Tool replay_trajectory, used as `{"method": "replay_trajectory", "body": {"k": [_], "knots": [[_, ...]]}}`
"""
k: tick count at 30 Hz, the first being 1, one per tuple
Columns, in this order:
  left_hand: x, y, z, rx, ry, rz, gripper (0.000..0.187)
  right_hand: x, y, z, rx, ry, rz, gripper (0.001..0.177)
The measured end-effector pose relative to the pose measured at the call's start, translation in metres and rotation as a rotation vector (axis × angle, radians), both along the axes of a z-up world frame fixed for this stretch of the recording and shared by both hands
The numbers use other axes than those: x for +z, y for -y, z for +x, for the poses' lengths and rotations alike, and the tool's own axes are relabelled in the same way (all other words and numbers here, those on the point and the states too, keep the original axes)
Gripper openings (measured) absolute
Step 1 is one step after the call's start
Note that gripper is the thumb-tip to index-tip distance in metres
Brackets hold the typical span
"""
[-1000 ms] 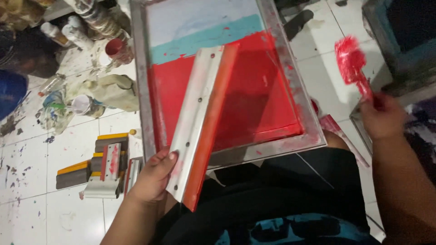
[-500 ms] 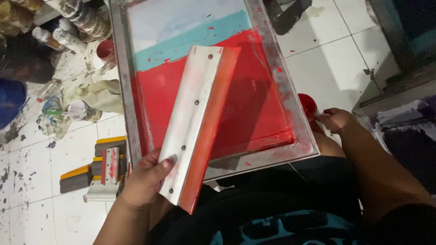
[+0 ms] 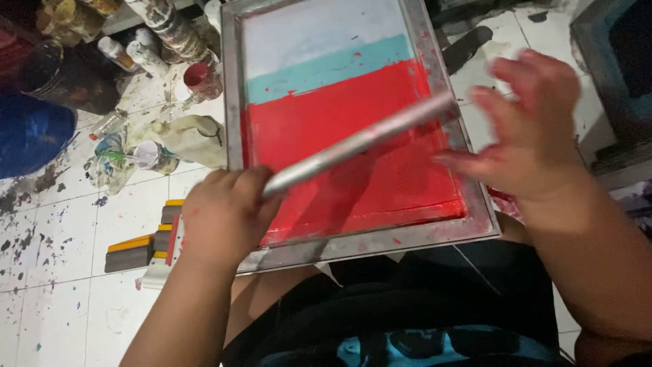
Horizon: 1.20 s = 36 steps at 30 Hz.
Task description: The person uses a squeegee to spread red ink across a screen printing frame. They repeatedly pull the squeegee across the frame to ensure even coverage of the ink.
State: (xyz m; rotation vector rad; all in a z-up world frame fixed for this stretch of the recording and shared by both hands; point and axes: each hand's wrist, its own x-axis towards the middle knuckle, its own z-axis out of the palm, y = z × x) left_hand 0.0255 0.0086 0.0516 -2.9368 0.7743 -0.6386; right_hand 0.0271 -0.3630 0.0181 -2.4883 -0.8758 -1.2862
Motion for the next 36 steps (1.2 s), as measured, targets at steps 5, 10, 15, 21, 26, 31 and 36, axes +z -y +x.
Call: {"method": "replay_trajectory", "body": {"k": [5,10,15,21,26,31,36], "knots": [[-0.019,0.002,0.051,-0.017,0.077,0.163,0.021,0.007,-0.047,0.044,-0.447,-0.230,-0.445,0.052],[-0.062,-0.006,0.118,-0.081,0.284,0.216,0.013,-0.030,-0.060,0.103,-0.429,-0.563,-0.451,0.022],[-0.110,-0.012,0.169,0.073,-0.017,0.213,0.025,-0.077,-0.064,0.150,-0.417,-0.739,-0.319,0.036],[-0.124,-0.002,0.177,0.108,-0.147,0.209,0.027,-0.111,-0.061,0.157,-0.508,-0.700,-0.427,0.034],[-0.131,0.000,0.166,0.096,-0.242,0.236,0.026,-0.105,-0.063,0.141,-0.501,-0.706,-0.445,0.033],[-0.124,0.001,0.135,0.060,-0.216,0.202,0.018,-0.096,-0.065,0.113,-0.470,-0.785,-0.494,0.041],[-0.109,0.005,0.100,0.087,-0.444,0.357,0.023,-0.072,-0.073,0.064,-0.453,-0.893,-0.463,0.038]]}}
